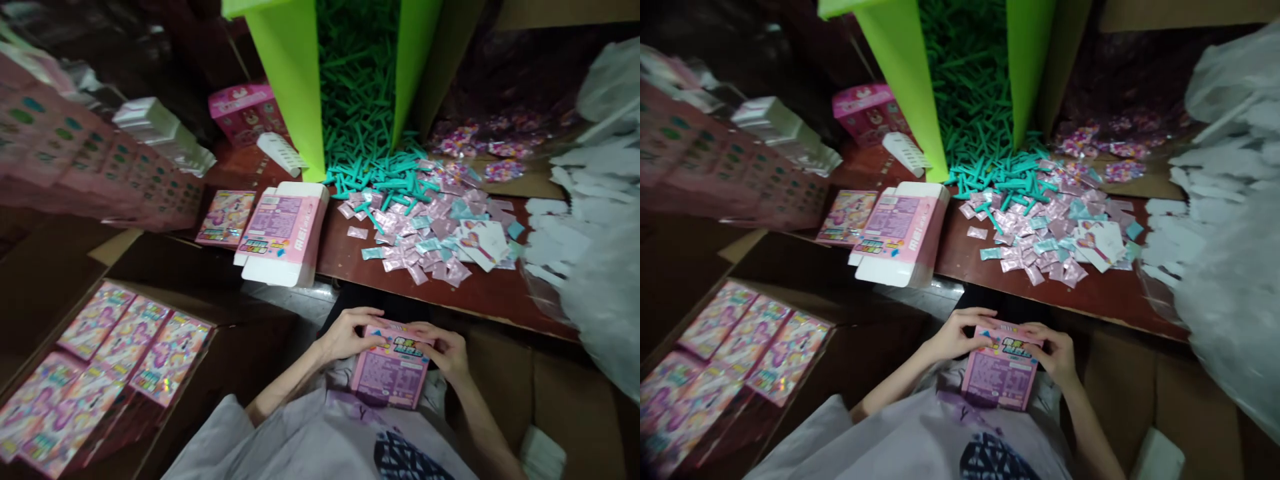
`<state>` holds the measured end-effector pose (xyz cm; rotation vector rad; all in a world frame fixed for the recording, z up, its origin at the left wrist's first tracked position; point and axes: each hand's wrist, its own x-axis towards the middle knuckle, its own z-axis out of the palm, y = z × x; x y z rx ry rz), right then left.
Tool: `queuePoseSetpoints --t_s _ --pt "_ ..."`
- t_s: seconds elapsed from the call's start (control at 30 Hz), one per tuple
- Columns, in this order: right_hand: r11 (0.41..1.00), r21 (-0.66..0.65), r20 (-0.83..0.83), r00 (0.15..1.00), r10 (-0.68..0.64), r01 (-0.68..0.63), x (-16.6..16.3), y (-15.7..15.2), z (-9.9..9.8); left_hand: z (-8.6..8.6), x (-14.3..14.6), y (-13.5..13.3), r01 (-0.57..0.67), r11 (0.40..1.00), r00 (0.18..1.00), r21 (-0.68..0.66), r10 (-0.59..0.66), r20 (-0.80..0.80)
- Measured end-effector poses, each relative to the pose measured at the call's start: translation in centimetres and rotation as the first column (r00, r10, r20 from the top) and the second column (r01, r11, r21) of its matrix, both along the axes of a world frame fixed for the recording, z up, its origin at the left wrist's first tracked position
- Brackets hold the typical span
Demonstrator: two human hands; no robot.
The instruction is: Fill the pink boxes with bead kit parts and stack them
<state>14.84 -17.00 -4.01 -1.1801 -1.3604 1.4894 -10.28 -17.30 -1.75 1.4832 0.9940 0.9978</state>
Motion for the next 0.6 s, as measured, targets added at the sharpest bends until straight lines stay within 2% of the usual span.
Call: queuePoseSetpoints --t_s 0.07,0.1,0.13,0.17,0.2,0.23,0.27,0.33,0.37,0.4,0.43,0.5,0.53,0.6 --pt "1.0 0.014 -0.087 0.996 0.009 -0.008 -0.4 1.6 0.8 2.8 -2.0 -1.1 0.001 1.0 0.999 0.025 0.0 -0.051" --pt "0.999 0.016 -0.169 0.985 -0.037 0.04 -1.1 2.7 1.4 4.5 -3.3 -1.9 -0.044 0.998 0.998 0.055 0.047 -0.049" --pt "0.994 0.009 -0.247 0.963 -0.105 0.111 -2.2 4.0 2.2 6.2 -4.8 -2.8 -0.13 0.986 0.991 0.108 0.134 -0.028" --pt "0.983 0.004 -0.296 0.939 -0.177 0.186 -3.7 5.4 2.9 7.9 -6.6 -3.7 -0.27 0.948 0.961 0.17 0.275 -0.006" --pt "0.974 0.005 -0.299 0.93 -0.213 0.225 -5.6 6.8 3.6 9.3 -8.5 -4.4 -0.455 0.854 0.884 0.252 0.467 0.013" --pt "0.976 0.019 -0.266 0.942 -0.205 0.217 -7.8 8.2 4.2 10.4 -10.6 -4.7 -0.607 0.708 0.76 0.362 0.65 0.004" --pt "0.983 0.044 -0.206 0.964 -0.165 0.178 -10.3 9.5 4.5 11.1 -12.8 -4.7 -0.677 0.564 0.613 0.472 0.787 -0.061" --pt "0.997 0.064 -0.085 0.996 -0.027 0.033 -15.9 11.6 4.4 10.9 -17.4 -3.0 -0.692 0.298 0.241 0.658 0.954 -0.179" --pt "0.996 0.083 -0.024 0.999 -0.037 0.039 -18.7 12.4 4.0 10.0 -19.7 -1.7 -0.691 0.2 0.076 0.694 0.976 -0.205" --pt "0.99 0.11 0.047 0.994 -0.095 0.09 -21.3 13.0 3.4 8.8 -22.0 -0.1 -0.696 0.172 -0.024 0.698 0.965 -0.262" --pt "0.983 0.149 0.136 0.982 -0.132 0.112 -23.6 13.4 2.8 7.2 -24.1 1.4 -0.698 0.177 -0.084 0.694 0.942 -0.324" --pt "0.973 0.201 0.259 0.952 -0.165 0.114 -26.9 14.0 1.4 4.0 -27.8 4.0 -0.715 0.293 -0.11 0.635 0.85 -0.516" --pt "0.974 0.213 0.289 0.947 -0.141 0.08 -27.8 14.2 0.9 2.6 -29.2 4.7 -0.727 0.359 -0.098 0.585 0.789 -0.607" --pt "0.976 0.217 0.289 0.955 -0.068 0.004 -28.6 14.3 0.4 0.6 -31.0 5.3 -0.737 0.456 -0.054 0.499 0.696 -0.716"
